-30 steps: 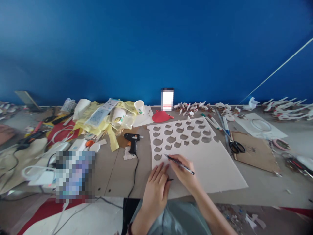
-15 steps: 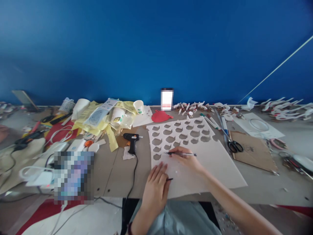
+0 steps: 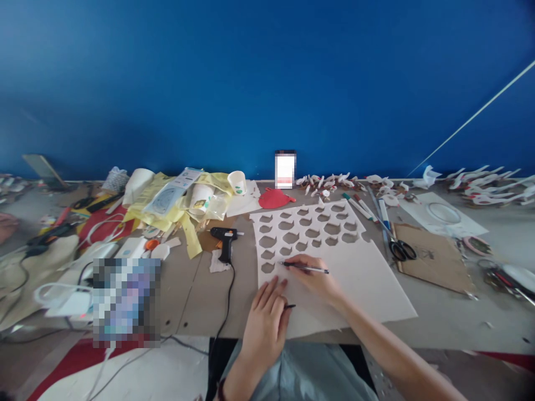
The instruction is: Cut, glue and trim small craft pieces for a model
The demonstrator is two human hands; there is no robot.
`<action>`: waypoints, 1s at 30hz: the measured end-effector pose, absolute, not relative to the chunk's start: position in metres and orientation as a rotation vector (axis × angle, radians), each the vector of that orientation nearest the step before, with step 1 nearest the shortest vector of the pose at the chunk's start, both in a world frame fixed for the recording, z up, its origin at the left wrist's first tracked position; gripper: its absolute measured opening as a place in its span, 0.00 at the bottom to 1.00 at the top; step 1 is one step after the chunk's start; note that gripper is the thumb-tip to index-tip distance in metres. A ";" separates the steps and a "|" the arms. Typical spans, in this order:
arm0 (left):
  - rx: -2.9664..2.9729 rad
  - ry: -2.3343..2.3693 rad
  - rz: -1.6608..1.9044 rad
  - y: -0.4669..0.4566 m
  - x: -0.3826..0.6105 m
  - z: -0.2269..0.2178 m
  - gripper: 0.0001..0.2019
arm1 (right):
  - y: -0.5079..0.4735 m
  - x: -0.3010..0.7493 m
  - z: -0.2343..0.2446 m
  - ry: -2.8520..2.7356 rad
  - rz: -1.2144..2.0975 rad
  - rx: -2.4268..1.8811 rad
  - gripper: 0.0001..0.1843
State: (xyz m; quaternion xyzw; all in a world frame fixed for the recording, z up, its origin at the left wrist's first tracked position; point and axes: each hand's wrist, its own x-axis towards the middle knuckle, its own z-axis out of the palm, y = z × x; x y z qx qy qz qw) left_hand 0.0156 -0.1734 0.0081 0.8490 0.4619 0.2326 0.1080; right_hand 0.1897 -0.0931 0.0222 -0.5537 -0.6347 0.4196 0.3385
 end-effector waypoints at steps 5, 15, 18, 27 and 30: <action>2.505 1.356 0.682 -0.173 0.015 0.007 0.08 | -0.094 0.189 0.023 -1.651 1.134 -1.429 0.10; 2.516 1.367 0.695 -0.173 0.015 0.010 0.10 | -0.095 0.193 0.021 -1.604 1.191 -1.380 0.09; 2.516 1.361 0.697 -0.173 0.015 0.011 0.10 | -0.096 0.191 0.024 -1.629 1.155 -1.398 0.09; 2.515 1.359 0.719 -0.173 0.015 0.009 0.10 | -0.098 0.189 0.028 -1.670 1.074 -1.426 0.09; 2.514 1.369 0.723 -0.173 0.015 0.010 0.10 | -0.099 0.189 0.028 -1.696 1.018 -1.418 0.10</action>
